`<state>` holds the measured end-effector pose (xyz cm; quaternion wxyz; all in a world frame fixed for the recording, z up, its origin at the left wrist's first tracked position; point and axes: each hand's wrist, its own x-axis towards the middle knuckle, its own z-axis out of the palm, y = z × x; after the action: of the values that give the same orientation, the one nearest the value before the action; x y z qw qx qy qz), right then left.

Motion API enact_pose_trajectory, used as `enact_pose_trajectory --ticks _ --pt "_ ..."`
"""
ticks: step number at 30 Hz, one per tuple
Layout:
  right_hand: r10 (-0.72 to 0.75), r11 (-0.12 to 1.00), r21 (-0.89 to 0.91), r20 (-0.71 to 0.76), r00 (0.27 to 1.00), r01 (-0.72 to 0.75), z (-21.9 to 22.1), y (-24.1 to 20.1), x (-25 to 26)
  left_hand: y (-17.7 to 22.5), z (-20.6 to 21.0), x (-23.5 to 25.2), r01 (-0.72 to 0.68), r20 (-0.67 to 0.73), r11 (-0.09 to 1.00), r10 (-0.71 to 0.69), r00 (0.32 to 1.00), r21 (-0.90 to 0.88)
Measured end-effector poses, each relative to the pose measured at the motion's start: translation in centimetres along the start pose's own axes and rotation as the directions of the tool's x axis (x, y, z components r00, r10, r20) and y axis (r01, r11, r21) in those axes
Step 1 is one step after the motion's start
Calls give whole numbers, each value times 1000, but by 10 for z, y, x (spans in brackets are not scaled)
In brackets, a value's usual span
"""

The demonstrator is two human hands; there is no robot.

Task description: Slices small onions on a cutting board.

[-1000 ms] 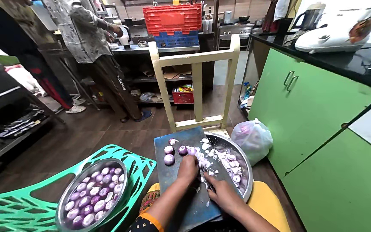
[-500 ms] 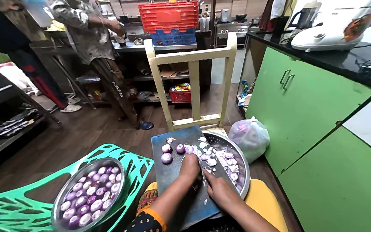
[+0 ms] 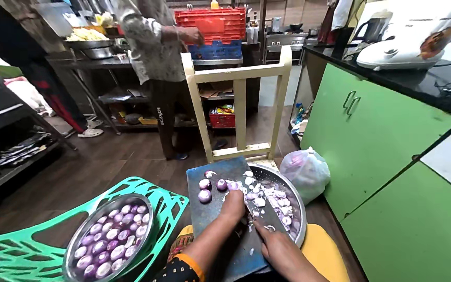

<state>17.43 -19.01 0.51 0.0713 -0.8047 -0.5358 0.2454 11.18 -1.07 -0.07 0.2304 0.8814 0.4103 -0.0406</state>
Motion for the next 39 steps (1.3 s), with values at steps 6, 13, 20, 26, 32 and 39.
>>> enact_pose_trajectory --ticks 6,13,20,26,32,39 --pt "19 999 43 32 999 -20 -1 -5 19 3 3 -1 26 18 999 -26 999 30" --pt "-8 999 41 10 1000 7 -5 -10 12 -1 0 2 43 31 999 -43 999 14" --pt "-4 1000 20 29 1000 3 -1 -2 0 -7 -2 1 27 -13 998 -28 1000 -48" --pt "4 1000 31 18 1000 -5 3 -11 23 -6 0 -3 15 -30 999 -16 999 -40" --pt "-36 998 44 17 999 35 -5 -8 8 -8 -3 -2 44 -9 999 -44 999 -25" --pt "-27 999 29 37 999 26 5 -1 6 -10 -1 -4 36 -11 998 -37 999 -41"
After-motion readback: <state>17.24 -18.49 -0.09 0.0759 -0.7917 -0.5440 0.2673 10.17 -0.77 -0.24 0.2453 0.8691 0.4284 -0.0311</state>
